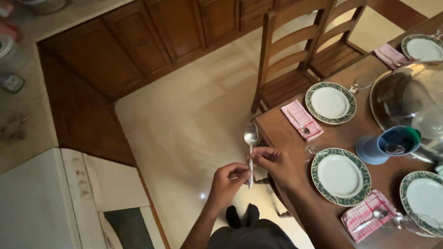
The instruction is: Setting a dining table with plates, napkins, and utensils, and inspecting a spoon.
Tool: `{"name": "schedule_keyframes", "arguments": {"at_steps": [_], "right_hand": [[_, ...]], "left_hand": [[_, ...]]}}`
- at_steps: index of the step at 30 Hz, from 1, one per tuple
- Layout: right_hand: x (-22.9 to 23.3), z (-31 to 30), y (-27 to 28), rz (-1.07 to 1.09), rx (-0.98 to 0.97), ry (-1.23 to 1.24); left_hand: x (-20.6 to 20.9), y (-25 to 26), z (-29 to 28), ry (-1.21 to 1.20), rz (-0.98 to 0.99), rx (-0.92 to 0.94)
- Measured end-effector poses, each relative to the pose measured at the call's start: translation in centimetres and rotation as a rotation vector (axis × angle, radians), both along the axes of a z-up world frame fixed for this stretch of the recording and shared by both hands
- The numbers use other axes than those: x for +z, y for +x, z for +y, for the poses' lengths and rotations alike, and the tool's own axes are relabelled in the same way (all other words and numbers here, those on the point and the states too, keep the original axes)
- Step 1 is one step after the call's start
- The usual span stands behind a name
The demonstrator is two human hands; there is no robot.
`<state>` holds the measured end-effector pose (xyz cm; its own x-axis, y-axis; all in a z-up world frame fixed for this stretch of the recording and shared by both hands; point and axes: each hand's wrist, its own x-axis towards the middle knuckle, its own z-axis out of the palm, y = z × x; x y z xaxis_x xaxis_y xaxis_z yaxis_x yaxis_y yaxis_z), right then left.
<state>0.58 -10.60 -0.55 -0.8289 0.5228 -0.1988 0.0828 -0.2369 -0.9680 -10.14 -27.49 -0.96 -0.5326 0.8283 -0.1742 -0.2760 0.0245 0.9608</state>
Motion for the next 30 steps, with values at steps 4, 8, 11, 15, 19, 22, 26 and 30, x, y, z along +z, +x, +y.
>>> {"name": "schedule_keyframes", "arguments": {"at_steps": [4,8,11,15,19,22,26,30], "right_hand": [[0.8,0.0,-0.5,-0.076,0.031,-0.041],[1.0,0.4,-0.7,-0.073,0.08,-0.015],[2.3,0.3,-0.8,-0.101,0.079,-0.022],[1.2,1.7,-0.8,-0.101,0.111,0.178],[2.6,1.7,-2.2,-0.232,0.104,0.13],[-0.4,2.7,-2.9,-0.022,0.125,-0.031],[-0.5,3.5,-5.5,0.002,0.18,-0.023],[-0.1,4.3,-8.8,-0.024,0.177,-0.032]], "left_hand": [[0.7,0.3,-0.5,0.016,-0.018,0.047],[0.6,0.4,-0.6,0.018,-0.033,0.068],[0.6,0.7,-0.2,0.023,-0.026,0.08],[0.7,0.8,0.5,0.043,-0.016,0.119],[0.8,0.4,0.8,0.05,0.001,0.164],[0.4,-0.2,0.9,0.064,-0.034,0.167],[-0.1,-2.4,1.6,0.033,0.011,0.184],[-0.1,-5.8,2.5,0.041,0.009,0.177]]}}
